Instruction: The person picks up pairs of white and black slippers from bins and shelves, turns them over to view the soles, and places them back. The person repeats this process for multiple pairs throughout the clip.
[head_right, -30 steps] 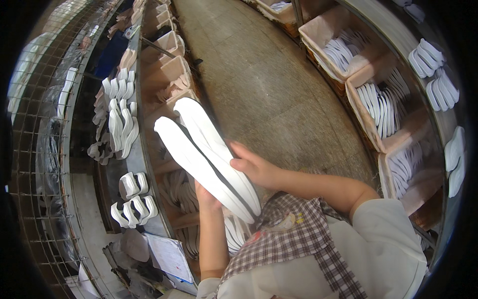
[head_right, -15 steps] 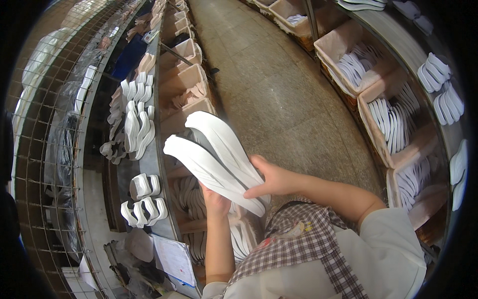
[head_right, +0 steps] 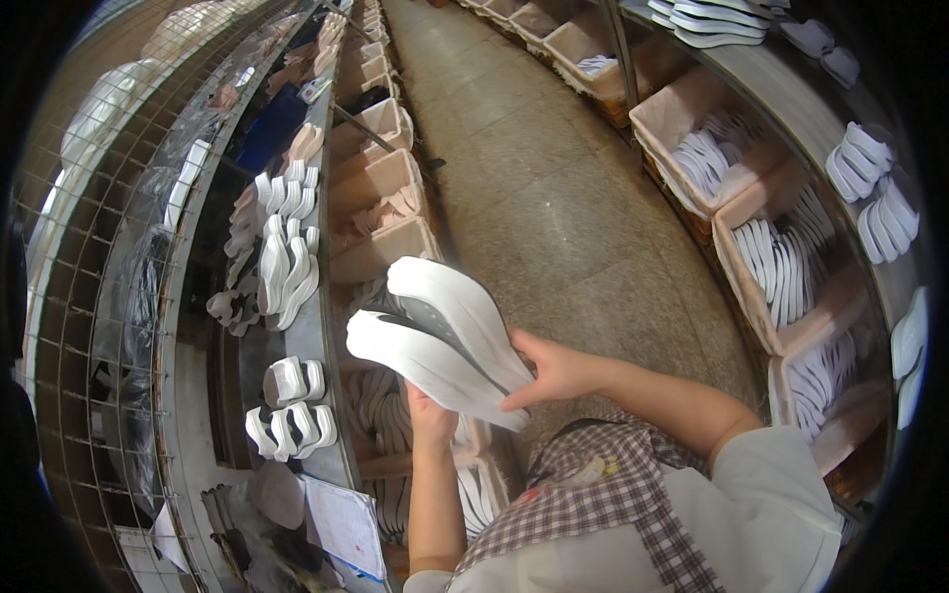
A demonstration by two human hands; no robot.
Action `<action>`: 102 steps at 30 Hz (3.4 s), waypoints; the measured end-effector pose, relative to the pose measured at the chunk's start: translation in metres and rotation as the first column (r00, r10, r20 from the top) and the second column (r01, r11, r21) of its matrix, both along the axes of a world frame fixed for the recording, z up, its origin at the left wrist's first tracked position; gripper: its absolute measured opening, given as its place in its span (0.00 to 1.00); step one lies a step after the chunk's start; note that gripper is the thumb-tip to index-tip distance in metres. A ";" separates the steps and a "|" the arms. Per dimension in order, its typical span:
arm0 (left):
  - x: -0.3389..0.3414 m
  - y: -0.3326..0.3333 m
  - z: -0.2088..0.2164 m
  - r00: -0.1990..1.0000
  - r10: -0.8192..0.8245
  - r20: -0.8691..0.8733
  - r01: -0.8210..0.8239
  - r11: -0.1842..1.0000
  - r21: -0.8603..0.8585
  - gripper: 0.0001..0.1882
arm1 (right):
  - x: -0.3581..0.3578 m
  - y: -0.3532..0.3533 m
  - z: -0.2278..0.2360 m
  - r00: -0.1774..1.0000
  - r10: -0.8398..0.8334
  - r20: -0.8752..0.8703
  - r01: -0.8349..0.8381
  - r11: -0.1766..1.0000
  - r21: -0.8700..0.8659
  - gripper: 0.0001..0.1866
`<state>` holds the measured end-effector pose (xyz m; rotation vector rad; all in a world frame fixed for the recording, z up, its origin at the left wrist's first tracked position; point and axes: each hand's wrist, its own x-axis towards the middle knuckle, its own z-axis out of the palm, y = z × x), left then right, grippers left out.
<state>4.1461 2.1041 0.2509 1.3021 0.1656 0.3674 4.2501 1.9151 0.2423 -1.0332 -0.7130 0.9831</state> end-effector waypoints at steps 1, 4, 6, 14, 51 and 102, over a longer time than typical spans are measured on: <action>-0.001 0.001 -0.001 1.000 -0.016 0.001 0.015 0.999 0.035 0.29 | 0.000 0.000 -0.001 1.000 0.003 -0.003 -0.003 1.000 0.008 0.51; -0.005 0.003 -0.003 0.999 -0.036 0.006 0.036 0.998 0.050 0.29 | 0.002 -0.001 -0.004 0.999 0.001 0.053 -0.001 1.000 0.008 0.51; -0.006 0.004 -0.004 0.999 -0.045 0.008 0.044 0.998 0.043 0.29 | 0.003 -0.001 -0.008 0.996 -0.009 0.093 0.007 1.000 0.023 0.52; -0.004 -0.014 0.020 0.988 0.032 -0.151 -0.062 0.978 -0.198 0.22 | 0.016 0.007 -0.006 0.877 0.086 0.472 0.084 0.941 -0.327 0.50; 0.007 -0.031 0.026 0.920 0.266 -0.288 -0.305 0.947 -0.100 0.30 | -0.002 -0.001 -0.016 0.950 0.002 -0.313 0.073 0.971 0.226 0.28; -0.145 0.157 0.025 0.411 0.911 -0.043 -0.912 0.409 -0.034 0.22 | 0.001 0.100 -0.034 0.798 0.162 -0.580 -0.202 0.979 -0.005 0.40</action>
